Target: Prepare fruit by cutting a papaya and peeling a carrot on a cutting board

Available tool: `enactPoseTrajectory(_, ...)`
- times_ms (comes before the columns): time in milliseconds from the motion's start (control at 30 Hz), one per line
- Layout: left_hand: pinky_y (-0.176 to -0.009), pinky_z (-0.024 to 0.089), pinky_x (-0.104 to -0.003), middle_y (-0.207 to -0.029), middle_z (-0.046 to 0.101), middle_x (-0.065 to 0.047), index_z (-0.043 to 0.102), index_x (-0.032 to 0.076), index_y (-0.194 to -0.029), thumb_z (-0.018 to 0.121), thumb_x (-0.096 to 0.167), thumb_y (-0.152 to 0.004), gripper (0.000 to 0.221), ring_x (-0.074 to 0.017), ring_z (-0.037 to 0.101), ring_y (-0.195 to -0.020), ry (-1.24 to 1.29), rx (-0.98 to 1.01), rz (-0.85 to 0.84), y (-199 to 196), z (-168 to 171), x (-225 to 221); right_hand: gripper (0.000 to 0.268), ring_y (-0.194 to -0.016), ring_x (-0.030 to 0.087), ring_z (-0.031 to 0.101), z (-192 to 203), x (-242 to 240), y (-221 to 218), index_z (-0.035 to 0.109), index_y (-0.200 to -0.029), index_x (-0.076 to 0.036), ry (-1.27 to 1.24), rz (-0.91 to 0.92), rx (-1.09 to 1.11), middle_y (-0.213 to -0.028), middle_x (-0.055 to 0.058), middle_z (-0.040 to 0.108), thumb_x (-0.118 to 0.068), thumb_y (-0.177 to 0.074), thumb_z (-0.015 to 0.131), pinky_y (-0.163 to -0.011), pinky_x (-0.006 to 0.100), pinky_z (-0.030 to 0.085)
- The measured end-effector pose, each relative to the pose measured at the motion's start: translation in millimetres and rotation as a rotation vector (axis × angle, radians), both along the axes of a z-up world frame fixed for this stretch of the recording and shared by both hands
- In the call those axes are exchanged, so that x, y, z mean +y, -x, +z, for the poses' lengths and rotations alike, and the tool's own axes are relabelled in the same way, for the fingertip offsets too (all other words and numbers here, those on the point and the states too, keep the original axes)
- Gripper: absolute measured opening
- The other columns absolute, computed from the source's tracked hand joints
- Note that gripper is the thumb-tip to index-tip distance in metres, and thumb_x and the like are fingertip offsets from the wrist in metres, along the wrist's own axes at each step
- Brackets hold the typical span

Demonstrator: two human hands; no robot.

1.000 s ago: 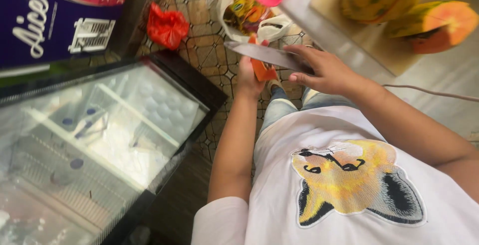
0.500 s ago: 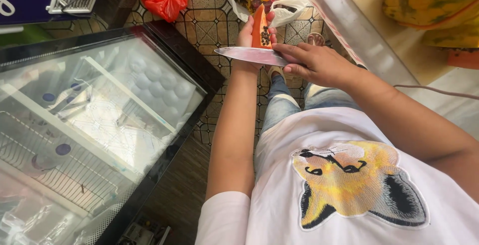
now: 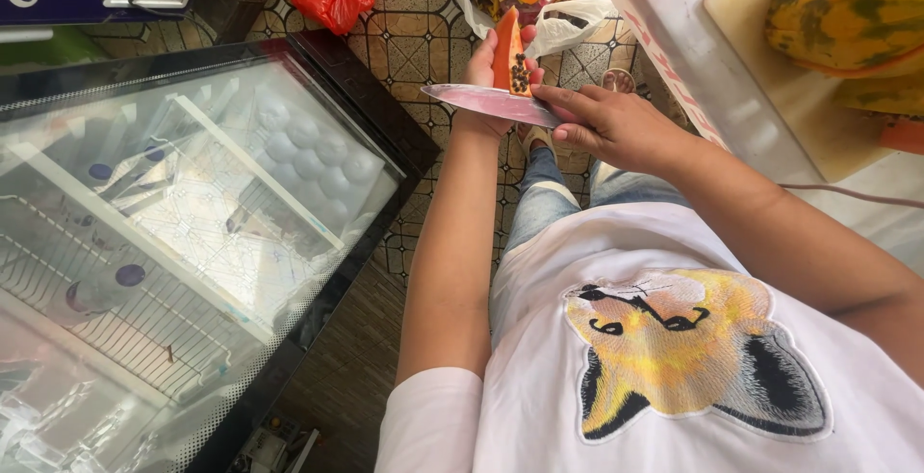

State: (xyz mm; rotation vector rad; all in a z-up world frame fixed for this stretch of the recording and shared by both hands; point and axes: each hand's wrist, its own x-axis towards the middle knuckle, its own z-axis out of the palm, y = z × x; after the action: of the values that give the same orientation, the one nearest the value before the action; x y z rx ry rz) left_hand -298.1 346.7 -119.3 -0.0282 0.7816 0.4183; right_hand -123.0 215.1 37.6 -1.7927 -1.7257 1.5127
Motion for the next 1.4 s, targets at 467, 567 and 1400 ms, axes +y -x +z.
enactPoseTrajectory(467, -0.074, 0.061, -0.048, -0.121, 0.072, -0.014, 0.061, 0.016, -0.136, 0.048, 0.039, -0.107, 0.04, -0.0301, 0.071, -0.093, -0.017, 0.143, -0.111, -2, 33, -2, 0.07, -0.102, 0.045, 0.062, -32, 14, -1, 0.035, -0.162, -0.029, -0.003, -0.058, -0.015, -0.111, 0.02, 0.062, -0.061, -0.1, 0.034, -0.086, 0.049, 0.044)
enactPoseTrajectory(567, -0.082, 0.061, -0.054, -0.125, 0.07, -0.017, 0.06, 0.012, -0.135, 0.043, 0.038, -0.109, 0.041, -0.0355, 0.07, -0.104, -0.023, 0.155, -0.123, 0, 23, -3, 0.066, -0.101, 0.045, 0.063, -41, 19, 0, 0.037, -0.161, -0.029, -0.008, -0.077, -0.04, -0.115, 0.019, 0.063, -0.057, -0.102, 0.04, -0.085, 0.049, 0.045)
enactPoseTrajectory(1400, -0.063, 0.055, -0.036, -0.115, 0.069, -0.017, 0.061, 0.007, -0.133, 0.058, 0.045, -0.09, 0.058, -0.0259, 0.06, -0.081, -0.191, 0.663, -0.428, -27, 91, 78, 0.056, -0.046, 0.013, 0.03, -73, 111, -5, 0.026, -0.164, -0.033, 0.458, -0.513, 0.11, -0.155, 0.022, 0.045, -0.045, -0.11, 0.036, -0.046, 0.033, 0.037)
